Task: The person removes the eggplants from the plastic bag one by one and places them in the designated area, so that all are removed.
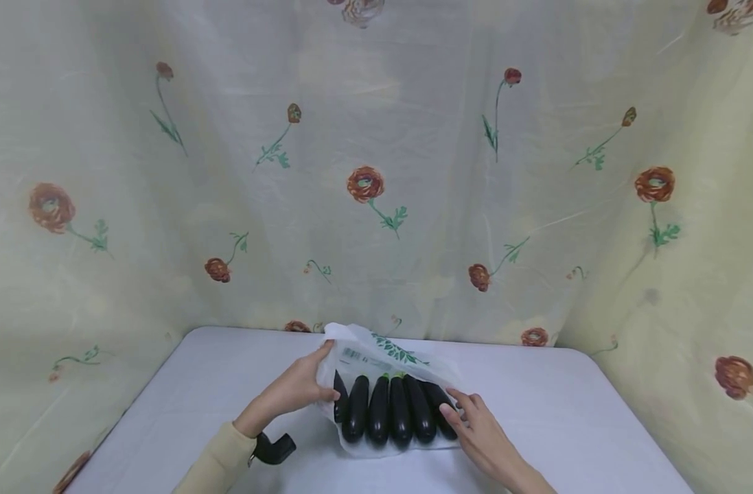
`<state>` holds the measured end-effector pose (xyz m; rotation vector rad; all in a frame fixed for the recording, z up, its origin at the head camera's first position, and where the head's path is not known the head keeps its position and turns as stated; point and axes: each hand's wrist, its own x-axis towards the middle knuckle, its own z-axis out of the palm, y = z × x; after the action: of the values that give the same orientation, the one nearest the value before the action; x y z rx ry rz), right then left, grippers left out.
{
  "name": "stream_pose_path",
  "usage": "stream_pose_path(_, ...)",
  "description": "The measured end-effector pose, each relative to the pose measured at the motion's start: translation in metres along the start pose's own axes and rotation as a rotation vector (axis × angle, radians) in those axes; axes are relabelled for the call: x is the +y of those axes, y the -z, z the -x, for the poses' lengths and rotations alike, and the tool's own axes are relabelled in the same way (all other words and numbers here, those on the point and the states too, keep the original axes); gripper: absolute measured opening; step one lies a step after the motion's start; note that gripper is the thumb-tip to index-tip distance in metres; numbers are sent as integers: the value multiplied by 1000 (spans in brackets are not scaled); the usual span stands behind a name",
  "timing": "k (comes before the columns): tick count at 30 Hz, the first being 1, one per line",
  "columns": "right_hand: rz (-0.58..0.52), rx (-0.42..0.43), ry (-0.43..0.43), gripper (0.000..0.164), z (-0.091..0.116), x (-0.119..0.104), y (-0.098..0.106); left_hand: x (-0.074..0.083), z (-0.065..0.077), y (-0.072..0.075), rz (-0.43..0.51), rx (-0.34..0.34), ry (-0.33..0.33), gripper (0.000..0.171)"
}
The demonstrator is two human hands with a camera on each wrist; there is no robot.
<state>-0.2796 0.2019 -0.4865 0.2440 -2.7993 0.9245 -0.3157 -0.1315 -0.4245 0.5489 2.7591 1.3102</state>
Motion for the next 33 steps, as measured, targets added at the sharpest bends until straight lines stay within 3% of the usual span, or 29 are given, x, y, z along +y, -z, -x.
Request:
stream_pose_path(6, -29, -8, -8, 49, -3, 3, 0, 2, 0, 3, 26, -37, 27, 101)
stream_pose_path(18, -46, -20, -39, 51, -11, 6, 2, 4, 4, 8, -35, -68, 75, 103)
stream_pose_path(33, -118, -33, -60, 50, -19, 9, 6, 2, 3, 5, -22, -100, 69, 104)
